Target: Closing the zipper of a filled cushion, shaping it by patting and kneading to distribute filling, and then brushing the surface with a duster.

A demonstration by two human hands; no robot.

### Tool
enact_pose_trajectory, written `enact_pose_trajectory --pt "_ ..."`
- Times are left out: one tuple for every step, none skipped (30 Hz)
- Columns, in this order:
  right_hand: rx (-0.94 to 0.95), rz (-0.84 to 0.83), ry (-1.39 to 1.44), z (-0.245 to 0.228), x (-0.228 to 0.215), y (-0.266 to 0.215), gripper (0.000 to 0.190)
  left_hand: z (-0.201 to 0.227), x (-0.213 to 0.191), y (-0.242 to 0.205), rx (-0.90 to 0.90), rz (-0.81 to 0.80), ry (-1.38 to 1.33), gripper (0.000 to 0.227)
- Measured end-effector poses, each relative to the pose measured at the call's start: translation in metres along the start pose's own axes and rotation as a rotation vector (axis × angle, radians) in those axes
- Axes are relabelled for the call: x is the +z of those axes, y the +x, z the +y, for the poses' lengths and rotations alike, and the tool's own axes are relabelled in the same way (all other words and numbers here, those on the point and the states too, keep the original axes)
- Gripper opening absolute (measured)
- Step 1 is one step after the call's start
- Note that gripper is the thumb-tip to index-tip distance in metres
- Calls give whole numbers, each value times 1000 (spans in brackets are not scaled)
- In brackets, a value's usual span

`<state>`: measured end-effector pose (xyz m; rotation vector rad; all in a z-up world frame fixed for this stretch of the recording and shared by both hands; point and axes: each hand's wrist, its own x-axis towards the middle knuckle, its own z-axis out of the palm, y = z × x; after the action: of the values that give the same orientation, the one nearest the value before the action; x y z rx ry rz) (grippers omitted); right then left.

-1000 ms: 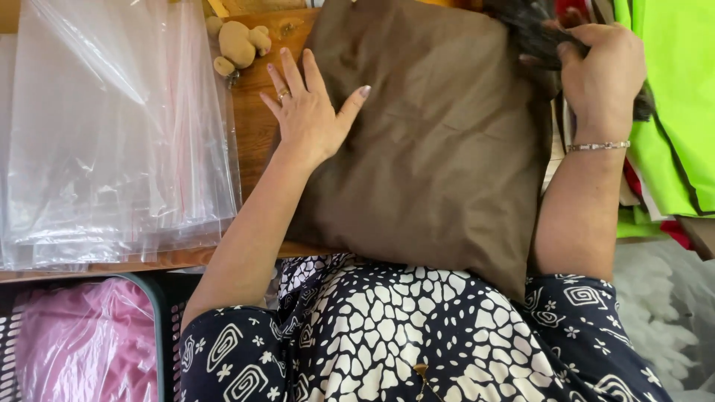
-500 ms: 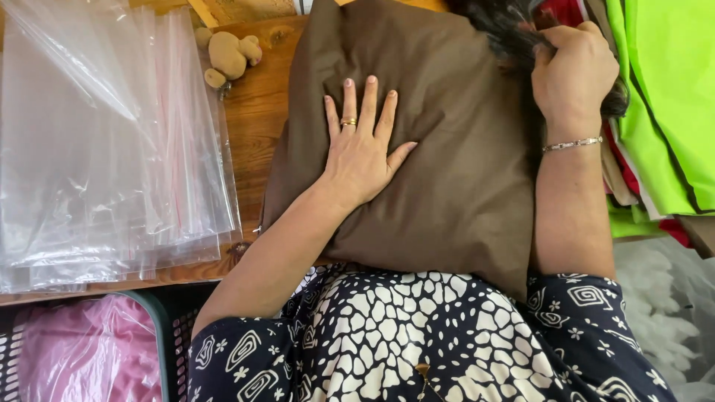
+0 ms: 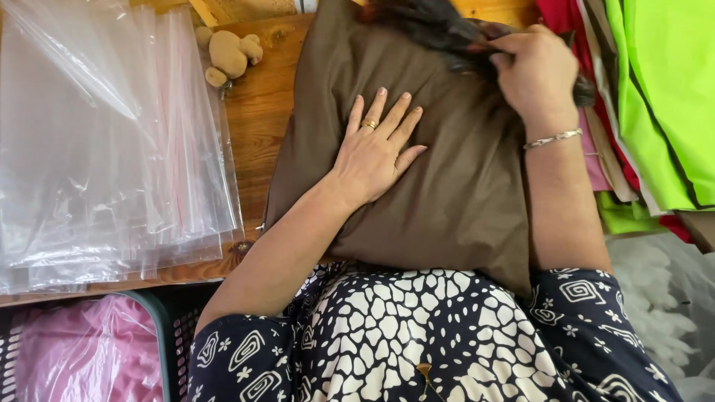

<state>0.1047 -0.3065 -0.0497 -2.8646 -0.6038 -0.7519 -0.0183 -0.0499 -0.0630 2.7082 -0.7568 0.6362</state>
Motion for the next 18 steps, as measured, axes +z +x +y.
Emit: enact_pose_trajectory --pt "69 32 -80 15 -3 -4 27 0 -2 -1 -41 -47 2 54" --pt "68 28 -82 16 -15 -8 27 0 -5 0 -44 -47 -3 54" --pt "129 18 -44 17 -28 -12 31 0 -8 1 -114 -129 11 59" --pt "193 15 -10 19 -41 -15 35 -2 -11 5 -177 -207 25 63" --pt "194 16 -16 -6 -67 -19 35 0 -13 5 -173 -204 21 63" --pt "90 23 117 -31 -93 -22 38 1 -16 7 -213 -260 13 66" --pt "-15 28 249 -56 -118 -25 41 1 -19 9 -252 -317 4 68" --pt "-9 21 247 -78 -124 -35 41 2 -22 12 -249 -323 -3 68" --pt "-67 -53 292 -101 -131 -45 38 2 -24 16 -293 -431 -2 61" --pt "-124 -124 336 -123 -138 -55 34 2 -27 19 -333 -539 0 66" --pt "-115 -129 333 -123 -123 -70 34 2 -21 12 -327 -544 -6 66" --pt "-72 -194 191 -123 -108 -81 32 -1 -17 8 -356 -527 -45 49" --pt "-27 -257 48 -122 -92 -91 30 -5 -14 4 -383 -509 -85 55" --pt "-23 -261 49 -102 -87 -88 30 -3 -20 7 -381 -514 -87 55" --pt "95 -237 47 -82 -82 -85 27 -1 -26 9 -395 -494 -87 61" --pt "210 -211 44 -61 -77 -82 28 1 -32 11 -409 -470 -88 70" --pt "212 -214 42 -39 -65 -91 28 2 -33 10 -408 -472 -91 70" --pt "284 -201 -33 -15 -54 -98 27 3 -35 10 -415 -495 -102 71"
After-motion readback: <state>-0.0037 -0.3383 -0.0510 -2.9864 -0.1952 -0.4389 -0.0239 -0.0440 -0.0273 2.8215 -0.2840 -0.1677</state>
